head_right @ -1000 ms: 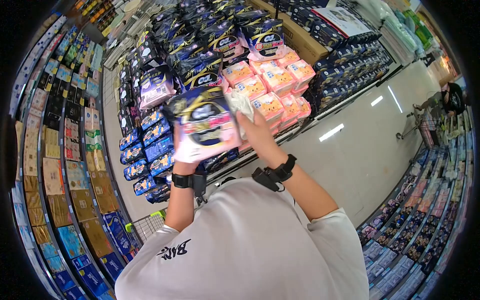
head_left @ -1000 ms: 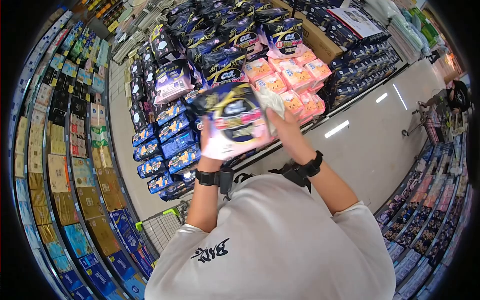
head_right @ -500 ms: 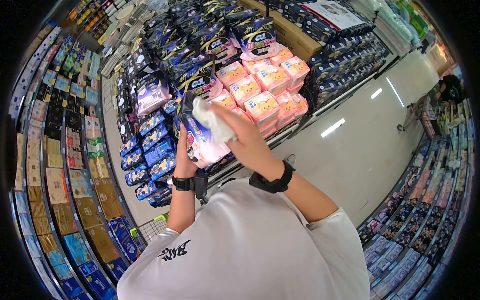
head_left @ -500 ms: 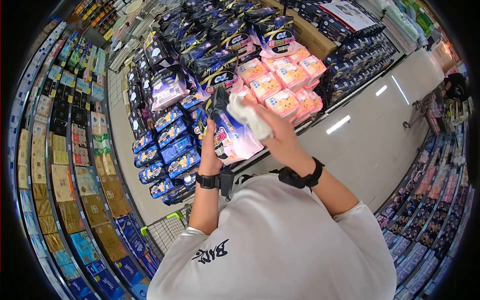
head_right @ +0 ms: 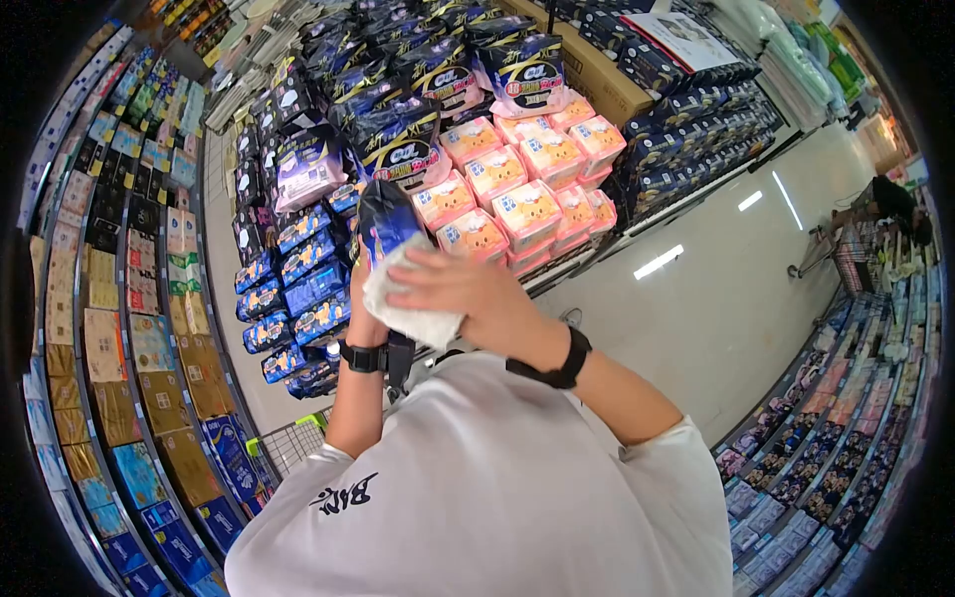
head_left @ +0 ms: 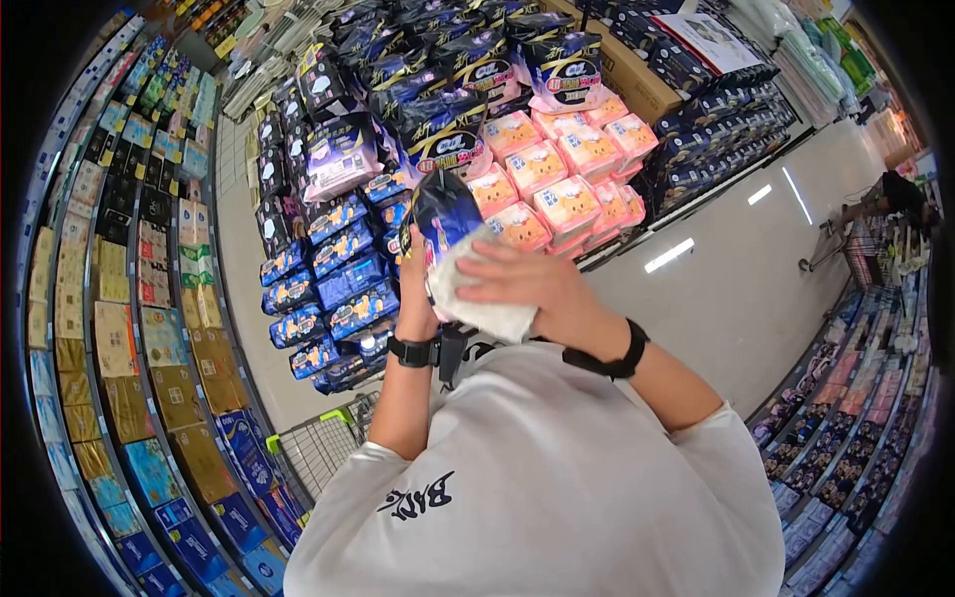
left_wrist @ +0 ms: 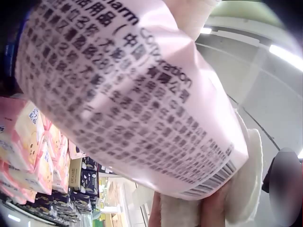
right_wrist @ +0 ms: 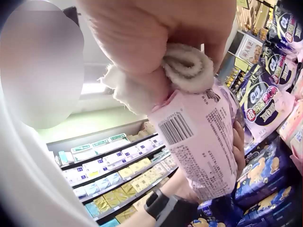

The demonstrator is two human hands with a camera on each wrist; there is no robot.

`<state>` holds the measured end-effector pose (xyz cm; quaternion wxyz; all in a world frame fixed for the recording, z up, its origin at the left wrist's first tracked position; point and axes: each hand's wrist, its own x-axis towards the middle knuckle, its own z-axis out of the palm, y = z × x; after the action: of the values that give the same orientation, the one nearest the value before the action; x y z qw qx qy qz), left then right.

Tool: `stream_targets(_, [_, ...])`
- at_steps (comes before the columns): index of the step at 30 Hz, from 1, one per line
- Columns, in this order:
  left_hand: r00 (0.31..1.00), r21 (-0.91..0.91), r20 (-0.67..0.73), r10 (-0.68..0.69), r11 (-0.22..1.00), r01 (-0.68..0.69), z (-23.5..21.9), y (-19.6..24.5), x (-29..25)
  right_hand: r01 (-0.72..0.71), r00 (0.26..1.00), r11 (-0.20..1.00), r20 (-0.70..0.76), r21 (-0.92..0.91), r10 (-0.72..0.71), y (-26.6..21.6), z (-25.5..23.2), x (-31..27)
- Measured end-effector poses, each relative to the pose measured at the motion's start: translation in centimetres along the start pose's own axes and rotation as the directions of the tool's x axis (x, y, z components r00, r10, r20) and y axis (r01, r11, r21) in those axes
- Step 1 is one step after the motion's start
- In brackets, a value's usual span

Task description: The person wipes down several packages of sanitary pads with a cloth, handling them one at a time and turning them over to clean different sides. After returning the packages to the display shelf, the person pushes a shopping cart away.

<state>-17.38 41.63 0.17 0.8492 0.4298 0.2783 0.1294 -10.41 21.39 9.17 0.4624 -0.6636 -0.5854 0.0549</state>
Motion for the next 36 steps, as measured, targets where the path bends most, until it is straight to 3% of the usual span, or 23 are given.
stream_targets(1, [1.0,-0.059,0.022,-0.021,0.998,0.022,-1.7,-1.5,1.4,-0.007,1.0,0.998,-0.002,0.064,0.007,0.5,-0.3,0.6])
stream_targets(3, [0.996,0.031,0.087,0.017,0.999,-0.02,-3.4,-2.0,2.4,-0.059,0.996,0.96,-0.043,0.275,0.074,0.9,-1.1,2.1])
stream_targets(7, [0.997,0.115,0.019,0.078,0.99,-0.079,0.7,0.3,-0.5,-0.09,0.988,0.983,-0.114,0.159,0.109,1.5,-2.3,3.6])
stream_targets(9, [0.994,0.052,0.046,0.098,0.994,-0.1,0.9,-0.1,-0.5,-0.063,0.956,0.998,-0.289,-0.022,0.053,1.8,-2.7,4.1])
stream_targets(11, [0.997,0.094,0.067,0.037,0.995,-0.043,0.8,0.1,-0.6,-0.058,0.965,0.996,-0.26,-0.07,0.038,1.7,-2.3,4.4])
stream_targets(13, [0.988,-0.042,0.086,0.128,0.991,-0.125,1.8,-0.2,-1.1,-0.057,0.978,0.985,-0.206,-0.165,0.022,1.7,-1.4,4.5])
stream_targets(14, [0.993,-0.113,0.094,0.074,0.992,-0.063,2.5,0.5,-1.8,-0.045,0.977,0.982,-0.212,-0.185,0.005,2.0,-0.2,4.1])
stream_targets(17, [0.996,-0.058,0.067,0.061,0.997,-0.057,1.5,0.6,-2.1,0.007,0.997,0.994,-0.076,-0.111,-0.015,1.7,0.1,2.8])
stream_targets(19, [1.0,-0.003,-0.004,-0.001,1.0,0.001,0.4,0.2,-2.2,-0.043,0.999,0.996,0.009,-0.076,0.043,0.7,-0.3,1.4])
stream_targets(21, [1.0,-0.065,0.013,-0.015,0.998,0.016,-1.0,-0.9,-0.9,0.018,0.998,0.979,0.059,-0.204,-0.006,0.0,-0.5,0.3])
stream_targets(25, [0.995,-0.154,-0.081,0.064,0.985,-0.076,0.6,1.0,-1.7,-0.033,0.993,0.998,0.109,-0.051,0.038,-1.2,-0.7,-1.1])
stream_targets(27, [0.996,-0.105,-0.061,0.071,0.991,-0.078,0.1,1.4,-1.0,-0.031,0.993,1.0,0.117,0.007,0.029,-0.2,-1.8,-0.8])
stream_targets(29, [0.997,-0.061,-0.038,0.073,0.995,-0.075,1.0,2.1,-1.6,-0.139,0.984,0.985,-0.096,0.104,0.149,0.5,-3.0,0.0])
stream_targets(31, [0.996,0.127,-0.068,0.066,0.99,-0.057,2.6,2.7,-2.5,-0.204,0.938,0.978,-0.275,0.049,0.21,0.5,-3.3,1.5])
stream_targets(32, [0.998,0.053,0.02,0.065,0.996,-0.066,2.7,2.0,-2.1,-0.204,0.952,0.979,-0.234,0.005,0.199,0.6,-2.5,1.6])
stream_targets(34, [0.994,0.076,-0.028,0.11,0.991,-0.107,2.6,1.2,-1.4,-0.118,0.981,0.99,-0.16,-0.071,0.105,0.7,-0.3,1.4])
stream_targets(36, [0.996,-0.038,-0.021,0.088,0.995,-0.089,0.8,0.4,-0.2,-0.174,0.982,0.963,-0.038,0.205,0.185,1.0,-0.7,0.1])
